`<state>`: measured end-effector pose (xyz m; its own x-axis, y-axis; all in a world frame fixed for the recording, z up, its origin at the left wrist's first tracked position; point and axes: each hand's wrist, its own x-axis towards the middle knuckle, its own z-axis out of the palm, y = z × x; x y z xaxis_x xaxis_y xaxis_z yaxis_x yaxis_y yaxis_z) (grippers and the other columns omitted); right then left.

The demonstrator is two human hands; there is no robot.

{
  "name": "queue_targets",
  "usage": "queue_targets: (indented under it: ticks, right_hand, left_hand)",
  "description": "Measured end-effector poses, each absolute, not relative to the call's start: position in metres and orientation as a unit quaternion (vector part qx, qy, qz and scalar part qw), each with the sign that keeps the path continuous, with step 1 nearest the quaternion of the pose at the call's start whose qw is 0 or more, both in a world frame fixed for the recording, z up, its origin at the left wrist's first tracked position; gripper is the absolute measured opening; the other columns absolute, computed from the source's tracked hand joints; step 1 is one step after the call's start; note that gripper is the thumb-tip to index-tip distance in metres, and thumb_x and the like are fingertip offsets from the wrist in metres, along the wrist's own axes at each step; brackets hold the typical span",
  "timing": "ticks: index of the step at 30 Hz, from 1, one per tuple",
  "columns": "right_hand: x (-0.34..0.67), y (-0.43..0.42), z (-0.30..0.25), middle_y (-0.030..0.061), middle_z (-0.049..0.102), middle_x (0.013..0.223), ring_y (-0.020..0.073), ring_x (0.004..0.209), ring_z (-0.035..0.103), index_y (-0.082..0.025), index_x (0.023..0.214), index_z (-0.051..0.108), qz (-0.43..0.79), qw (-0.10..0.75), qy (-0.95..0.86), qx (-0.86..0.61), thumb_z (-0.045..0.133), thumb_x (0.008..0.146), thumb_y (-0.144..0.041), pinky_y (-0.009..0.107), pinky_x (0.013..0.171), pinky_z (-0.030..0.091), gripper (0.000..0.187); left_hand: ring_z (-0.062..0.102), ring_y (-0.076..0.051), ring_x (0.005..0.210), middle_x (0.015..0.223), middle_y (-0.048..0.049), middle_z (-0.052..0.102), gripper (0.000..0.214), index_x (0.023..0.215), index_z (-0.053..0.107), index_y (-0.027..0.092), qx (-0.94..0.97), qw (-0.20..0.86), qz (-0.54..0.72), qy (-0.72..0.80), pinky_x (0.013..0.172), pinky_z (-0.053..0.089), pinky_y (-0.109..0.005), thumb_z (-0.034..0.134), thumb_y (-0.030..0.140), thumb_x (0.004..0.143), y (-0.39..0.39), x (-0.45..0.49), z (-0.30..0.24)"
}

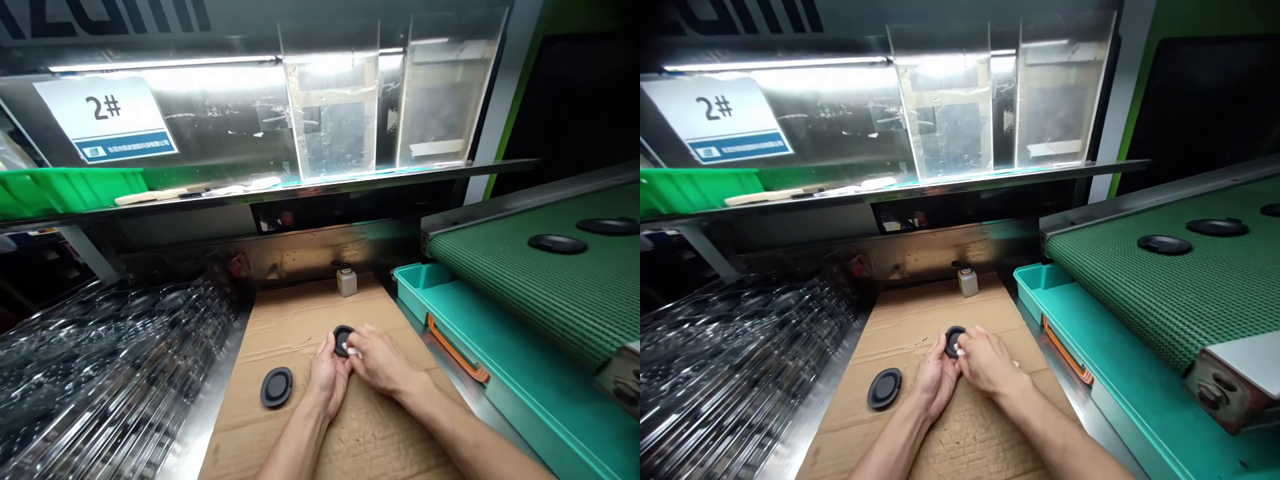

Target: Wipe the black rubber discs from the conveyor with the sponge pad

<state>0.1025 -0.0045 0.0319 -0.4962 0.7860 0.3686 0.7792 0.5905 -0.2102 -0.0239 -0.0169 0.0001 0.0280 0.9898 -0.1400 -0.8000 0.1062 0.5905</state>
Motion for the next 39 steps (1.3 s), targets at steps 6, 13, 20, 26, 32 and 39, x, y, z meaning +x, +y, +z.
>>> queue_targets:
  ticks: [6,13,20,26,32,39]
  right_hand:
    - [0.103,-0.008,0.03,0.0032,0.058,0.092,0.017,0.088,0.05,-0.021,0.086,0.057,-0.014,0.224,-0.868,-0.443,0.05,0.087,-0.02,0.027,0.072,0.037,0.007]
    - [0.136,0.01,0.019,0.0051,0.057,0.083,0.018,0.084,0.051,-0.019,0.087,0.061,-0.03,0.336,-0.775,-0.535,0.042,0.094,-0.025,0.028,0.073,0.037,0.021]
    - [0.141,0.014,0.009,0.0051,0.059,0.083,0.0181,0.085,0.054,-0.02,0.093,0.065,0.0,0.38,-0.756,-0.533,0.043,0.094,-0.029,0.027,0.075,0.039,0.023]
    - [0.147,0.023,-0.002,0.0046,0.06,0.081,0.0168,0.078,0.055,-0.019,0.085,0.065,0.011,0.401,-0.737,-0.544,0.045,0.092,-0.031,0.026,0.069,0.039,0.024]
    - [0.148,0.023,0.006,0.0053,0.063,0.084,0.0182,0.081,0.055,-0.019,0.096,0.066,0.007,0.454,-0.726,-0.516,0.045,0.092,-0.029,0.03,0.076,0.04,0.023]
    - [0.13,0.004,0.029,0.0058,0.065,0.096,0.0187,0.09,0.056,-0.021,0.101,0.064,0.111,0.497,-0.738,-0.442,0.046,0.094,-0.031,0.031,0.081,0.044,0.022]
  left_hand:
    - [0.065,-0.019,0.094,0.097,-0.0102,0.07,0.016,0.095,0.062,0.012,0.197,0.694,0.637,0.272,0.092,0.051,-0.037,0.057,0.026,0.088,-0.016,-0.023,-0.001]
    - [0.062,-0.028,0.109,0.118,-0.0206,0.063,0.027,0.104,0.06,0.008,0.166,0.716,0.611,0.295,0.089,0.053,-0.039,0.051,0.029,0.091,-0.016,-0.029,0.005]
    - [0.06,-0.029,0.112,0.125,-0.0224,0.058,0.038,0.116,0.056,0.007,0.13,0.787,0.555,0.235,0.085,0.054,-0.034,0.046,0.035,0.092,-0.022,-0.039,0.013]
    - [0.063,-0.026,0.104,0.12,-0.0205,0.061,0.038,0.117,0.056,0.012,0.172,0.79,0.546,0.219,0.074,0.054,-0.027,0.058,0.037,0.087,-0.027,-0.046,0.02]
    - [0.061,-0.021,0.108,0.124,-0.0123,0.061,0.088,0.136,0.042,0.024,0.382,0.557,0.657,0.337,0.096,0.045,-0.027,0.079,0.002,0.06,-0.037,-0.041,0.024]
    - [0.05,-0.021,0.124,0.135,-0.0103,0.053,0.096,0.142,0.035,0.029,0.438,0.524,0.656,0.321,0.106,0.037,-0.029,0.073,-0.003,0.06,-0.045,-0.03,0.023]
